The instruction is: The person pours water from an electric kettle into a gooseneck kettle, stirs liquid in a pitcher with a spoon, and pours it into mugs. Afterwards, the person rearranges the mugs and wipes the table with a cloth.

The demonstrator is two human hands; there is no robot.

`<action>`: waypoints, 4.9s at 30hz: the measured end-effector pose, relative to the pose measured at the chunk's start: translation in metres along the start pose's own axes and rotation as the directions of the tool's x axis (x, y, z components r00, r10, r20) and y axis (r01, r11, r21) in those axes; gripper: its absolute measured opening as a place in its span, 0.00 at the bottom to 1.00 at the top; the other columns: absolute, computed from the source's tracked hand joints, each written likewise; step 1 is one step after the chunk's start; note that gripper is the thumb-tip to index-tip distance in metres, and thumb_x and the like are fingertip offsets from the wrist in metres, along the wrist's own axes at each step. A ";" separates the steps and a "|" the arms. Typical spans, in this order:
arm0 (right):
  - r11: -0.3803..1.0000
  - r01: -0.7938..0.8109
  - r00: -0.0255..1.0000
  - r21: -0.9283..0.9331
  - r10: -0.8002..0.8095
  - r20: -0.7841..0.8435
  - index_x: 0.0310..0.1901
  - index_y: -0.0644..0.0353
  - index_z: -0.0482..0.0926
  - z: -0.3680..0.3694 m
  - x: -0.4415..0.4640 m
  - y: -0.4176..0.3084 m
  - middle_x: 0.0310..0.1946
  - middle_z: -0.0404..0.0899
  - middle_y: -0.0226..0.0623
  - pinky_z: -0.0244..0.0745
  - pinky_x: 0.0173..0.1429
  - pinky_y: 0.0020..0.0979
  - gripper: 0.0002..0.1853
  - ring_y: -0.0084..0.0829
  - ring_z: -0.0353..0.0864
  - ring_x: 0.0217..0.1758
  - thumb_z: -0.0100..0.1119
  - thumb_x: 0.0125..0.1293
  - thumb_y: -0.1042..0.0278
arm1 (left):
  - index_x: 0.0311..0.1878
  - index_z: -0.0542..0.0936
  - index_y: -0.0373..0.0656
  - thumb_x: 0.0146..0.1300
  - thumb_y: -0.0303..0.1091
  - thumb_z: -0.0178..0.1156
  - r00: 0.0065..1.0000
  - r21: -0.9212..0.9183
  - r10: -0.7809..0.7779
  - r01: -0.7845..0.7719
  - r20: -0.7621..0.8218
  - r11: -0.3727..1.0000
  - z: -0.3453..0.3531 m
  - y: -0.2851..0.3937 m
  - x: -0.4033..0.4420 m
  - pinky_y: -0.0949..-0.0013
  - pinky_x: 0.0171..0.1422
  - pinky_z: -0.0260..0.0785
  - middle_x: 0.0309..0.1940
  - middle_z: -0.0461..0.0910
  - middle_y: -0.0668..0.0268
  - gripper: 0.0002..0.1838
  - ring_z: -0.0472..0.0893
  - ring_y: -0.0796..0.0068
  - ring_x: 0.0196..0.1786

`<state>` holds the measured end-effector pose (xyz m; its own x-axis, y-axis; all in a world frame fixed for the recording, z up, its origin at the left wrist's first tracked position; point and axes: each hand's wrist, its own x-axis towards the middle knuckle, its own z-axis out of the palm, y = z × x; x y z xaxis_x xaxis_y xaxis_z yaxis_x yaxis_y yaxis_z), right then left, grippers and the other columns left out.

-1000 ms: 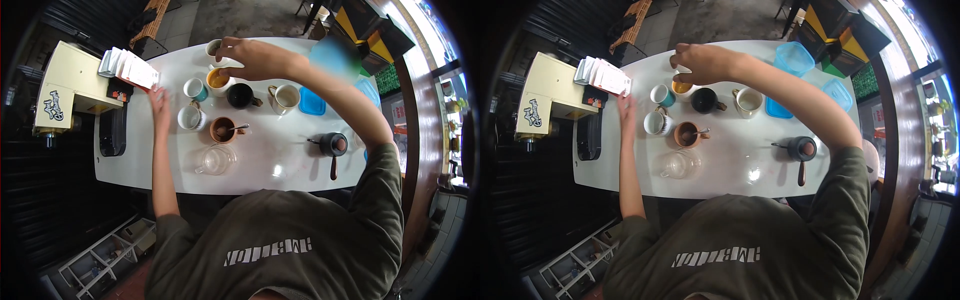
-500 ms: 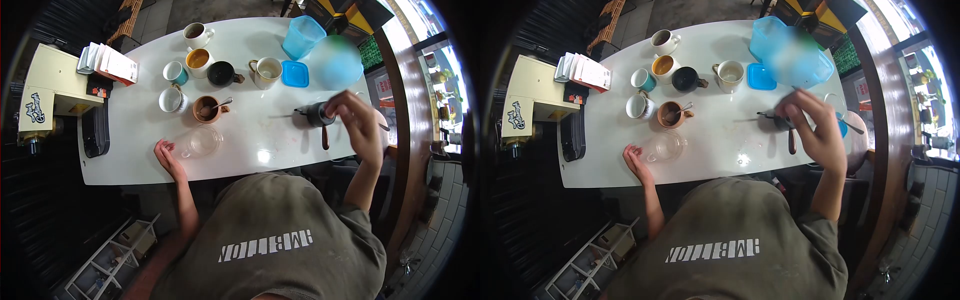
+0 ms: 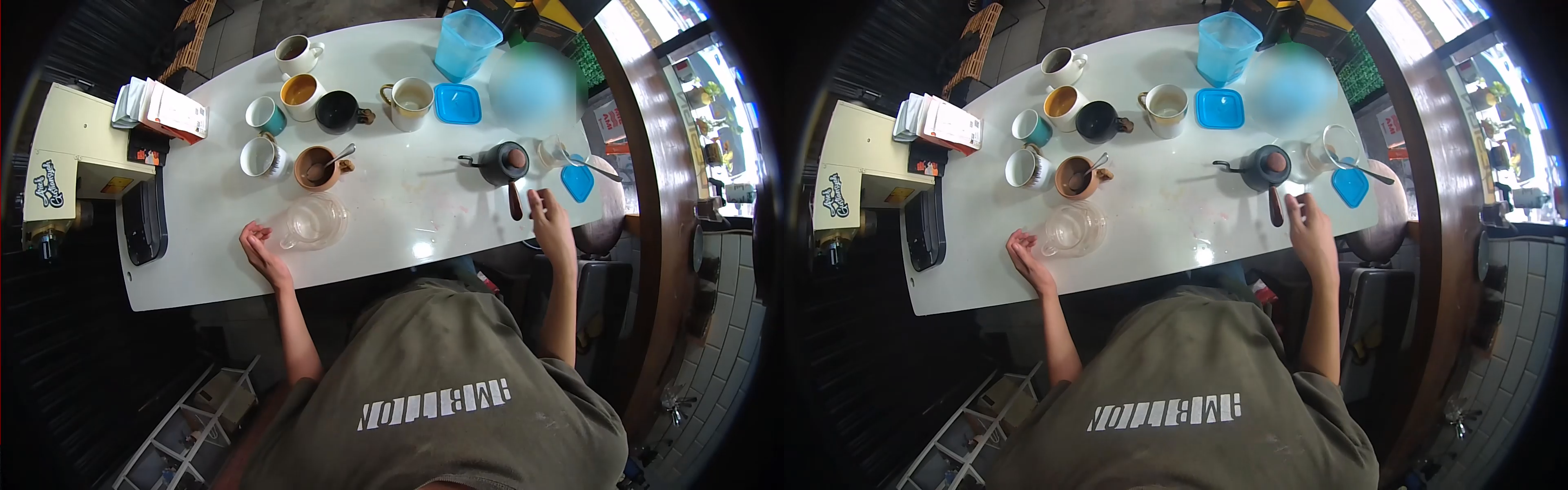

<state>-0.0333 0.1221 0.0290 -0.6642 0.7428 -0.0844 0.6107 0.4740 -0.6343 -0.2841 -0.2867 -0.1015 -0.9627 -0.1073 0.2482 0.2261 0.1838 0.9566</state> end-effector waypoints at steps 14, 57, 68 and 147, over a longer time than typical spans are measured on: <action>0.454 -0.434 0.896 0.778 0.126 0.426 0.48 0.61 0.76 0.061 0.013 0.025 0.27 0.75 0.34 0.61 0.22 0.23 0.20 0.23 0.72 0.19 0.47 0.77 0.49 | 0.57 0.73 0.37 0.79 0.50 0.39 0.997 0.013 -0.007 0.007 0.072 1.000 0.004 0.021 -0.007 0.66 0.55 0.66 0.45 0.75 0.61 0.24 0.76 0.70 0.46; 0.726 -0.137 0.977 0.674 -0.014 0.214 0.25 0.62 0.71 0.054 0.045 -0.016 0.15 0.66 0.25 0.57 0.22 0.26 0.23 0.15 0.62 0.16 0.48 0.77 0.55 | 0.54 0.75 0.35 0.76 0.36 0.53 0.999 0.272 0.031 -0.034 0.016 0.962 -0.008 0.023 -0.018 0.68 0.61 0.70 0.49 0.79 0.61 0.14 0.79 0.71 0.52; 0.821 -0.072 0.969 0.567 -0.077 0.234 0.25 0.67 0.72 0.069 0.051 -0.050 0.15 0.66 0.29 0.61 0.27 0.31 0.23 0.20 0.63 0.21 0.51 0.76 0.57 | 0.54 0.75 0.35 0.76 0.36 0.53 1.000 0.196 -0.011 0.007 0.021 0.981 -0.008 0.025 -0.019 0.69 0.63 0.68 0.50 0.79 0.62 0.14 0.78 0.72 0.54; 0.499 -0.496 0.866 0.710 0.234 0.441 0.39 0.60 0.74 0.021 0.030 0.058 0.15 0.67 0.28 0.51 0.16 0.24 0.25 0.20 0.63 0.12 0.42 0.76 0.42 | 0.51 0.79 0.38 0.62 0.24 0.63 0.630 0.309 0.568 -0.767 0.529 0.563 0.092 0.226 0.004 0.62 0.51 0.73 0.44 0.80 0.59 0.14 0.80 0.65 0.41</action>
<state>-0.0272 0.1617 -0.0263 -0.6231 0.5455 -0.5605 0.3281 -0.4682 -0.8204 -0.2504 -0.1556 0.1014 -0.5568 0.5534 0.6194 0.8196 0.4873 0.3014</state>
